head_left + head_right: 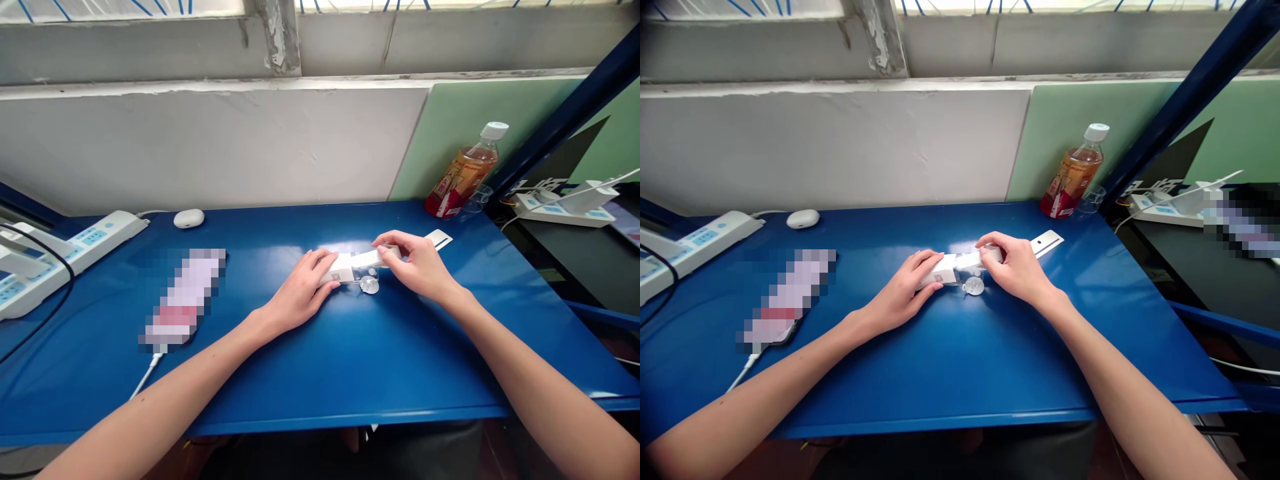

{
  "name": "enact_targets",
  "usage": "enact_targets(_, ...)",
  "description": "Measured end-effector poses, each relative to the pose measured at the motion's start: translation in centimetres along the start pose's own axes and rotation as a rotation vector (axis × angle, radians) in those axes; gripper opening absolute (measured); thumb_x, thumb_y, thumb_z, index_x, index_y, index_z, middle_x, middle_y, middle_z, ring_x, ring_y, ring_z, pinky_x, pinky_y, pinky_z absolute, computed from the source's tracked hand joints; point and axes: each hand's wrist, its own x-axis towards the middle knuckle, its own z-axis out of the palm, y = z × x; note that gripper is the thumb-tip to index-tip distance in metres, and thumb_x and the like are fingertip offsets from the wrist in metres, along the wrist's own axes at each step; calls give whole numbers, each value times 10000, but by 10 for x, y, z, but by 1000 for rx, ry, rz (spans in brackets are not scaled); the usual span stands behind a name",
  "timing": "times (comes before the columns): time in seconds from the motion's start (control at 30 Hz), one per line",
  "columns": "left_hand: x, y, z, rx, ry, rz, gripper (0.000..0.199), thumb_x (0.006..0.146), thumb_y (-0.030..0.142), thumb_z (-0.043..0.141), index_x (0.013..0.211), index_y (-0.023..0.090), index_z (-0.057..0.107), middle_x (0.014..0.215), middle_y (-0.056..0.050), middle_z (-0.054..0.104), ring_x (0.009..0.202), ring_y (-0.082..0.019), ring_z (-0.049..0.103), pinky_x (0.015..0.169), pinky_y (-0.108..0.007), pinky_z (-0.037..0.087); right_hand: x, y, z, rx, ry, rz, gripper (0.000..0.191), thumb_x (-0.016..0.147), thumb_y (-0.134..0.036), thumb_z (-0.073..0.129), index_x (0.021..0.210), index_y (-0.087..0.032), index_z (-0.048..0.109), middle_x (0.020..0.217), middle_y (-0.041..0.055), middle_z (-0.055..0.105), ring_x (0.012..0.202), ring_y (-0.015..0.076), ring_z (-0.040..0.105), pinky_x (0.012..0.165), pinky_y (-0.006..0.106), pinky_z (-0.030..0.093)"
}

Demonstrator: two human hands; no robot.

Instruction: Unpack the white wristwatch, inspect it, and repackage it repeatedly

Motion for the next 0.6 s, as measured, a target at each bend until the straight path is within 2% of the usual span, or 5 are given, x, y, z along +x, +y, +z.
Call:
enact_targets(0.13,0,0,-1,9,2,7,406,1032,311,442,1414,176,451,1325,-164,538,1229,-309,513,1070,-515,416,-6,-2,9,40,-117,-39,189,901,-326,579,945,-211,722,708,16,664,566,155,539,548,292,421)
enact_targets(0.27,0,-1,1,40,-18,5,412,1027,316,451,1412,170,460,1335,-163,531,1254,-317,503,1097,-535,384,-8,2,16,-82,-100,-139,171,915,-299,585,947,-201,722,991,84,713,766,202,635,662,327,485)
enact_targets(0.33,-1,-1,2,49,-22,-4,426,1024,327,461,1418,166,459,1353,-167,522,1272,-324,495,1105,-541,376,-8,5,17,-167,-100,-147,168,916,-303,589,949,-205,721,995,92,721,832,235,649,694,351,498)
enact_targets(0.5,-1,-1,2,61,-38,-24,435,1021,348,467,1421,176,468,1371,-165,523,1286,-336,490,1101,-548,385,-3,11,3,-288,-144,-232,247,943,-377,582,1016,-205,743,1034,115,736,937,285,663,791,414,521)
enact_targets(0.6,0,0,2,62,-36,-22,438,1019,341,470,1420,166,473,1371,-175,526,1285,-341,494,1103,-552,383,1,14,-12,-238,-271,-338,233,922,-362,633,1067,-227,755,1085,99,733,955,264,684,828,394,535)
